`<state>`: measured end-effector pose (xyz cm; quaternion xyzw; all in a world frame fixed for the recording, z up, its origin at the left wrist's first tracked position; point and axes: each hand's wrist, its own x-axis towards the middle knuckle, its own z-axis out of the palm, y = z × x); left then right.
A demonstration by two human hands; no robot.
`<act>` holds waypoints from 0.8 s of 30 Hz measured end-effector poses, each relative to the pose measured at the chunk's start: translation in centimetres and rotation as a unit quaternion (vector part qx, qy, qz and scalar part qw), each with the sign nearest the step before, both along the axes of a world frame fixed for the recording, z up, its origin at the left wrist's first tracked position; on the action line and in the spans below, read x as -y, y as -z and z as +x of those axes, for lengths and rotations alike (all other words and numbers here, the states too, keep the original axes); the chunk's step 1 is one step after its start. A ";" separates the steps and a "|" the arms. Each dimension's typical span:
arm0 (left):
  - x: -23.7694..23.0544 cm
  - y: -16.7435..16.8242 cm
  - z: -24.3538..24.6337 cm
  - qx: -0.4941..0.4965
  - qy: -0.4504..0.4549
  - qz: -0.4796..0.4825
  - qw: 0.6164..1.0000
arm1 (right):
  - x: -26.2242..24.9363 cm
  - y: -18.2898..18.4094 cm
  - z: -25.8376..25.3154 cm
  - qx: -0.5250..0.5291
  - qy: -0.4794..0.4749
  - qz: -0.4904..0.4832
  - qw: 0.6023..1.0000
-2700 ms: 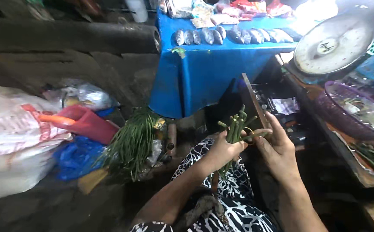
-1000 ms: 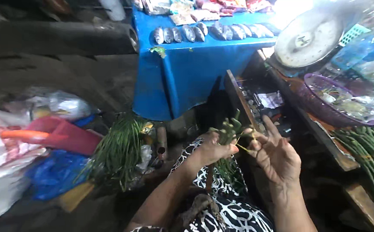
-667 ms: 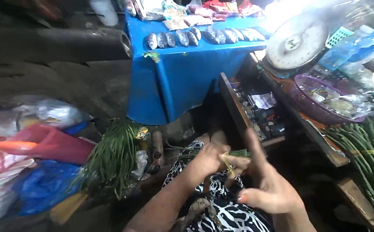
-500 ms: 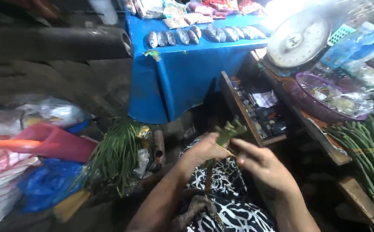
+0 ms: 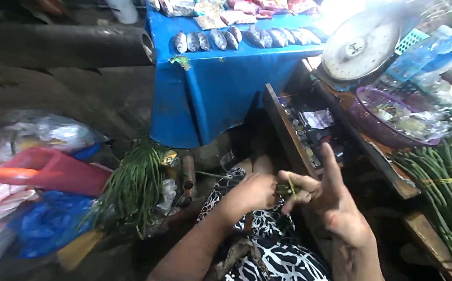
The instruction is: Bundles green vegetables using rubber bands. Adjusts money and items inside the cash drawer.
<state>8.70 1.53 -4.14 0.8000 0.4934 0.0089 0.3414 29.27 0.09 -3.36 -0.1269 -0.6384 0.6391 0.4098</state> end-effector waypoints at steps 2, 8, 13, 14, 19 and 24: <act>0.8 1.0 -0.1 0.006 -0.013 0.021 1.000 | 1.5 -0.4 -0.3 0.081 0.004 0.068 0.994; -1.5 3.6 -0.2 -0.017 -0.169 -0.078 0.982 | 2.6 0.4 -2.2 0.354 0.031 0.280 0.892; -0.7 2.2 -1.9 0.484 -0.260 -0.065 0.833 | 1.4 2.8 -3.4 0.174 0.244 0.182 0.937; -0.8 2.2 -1.7 0.547 -0.242 -0.047 0.800 | 1.1 3.8 -3.8 0.164 0.284 0.178 0.928; 0.3 -0.1 0.7 0.774 -0.132 -0.061 0.617 | 1.4 5.0 -4.2 0.273 0.168 0.028 0.947; 0.3 -0.3 -1.1 0.719 -0.169 -0.031 0.673 | 3.8 -0.7 2.1 0.242 0.314 0.219 0.892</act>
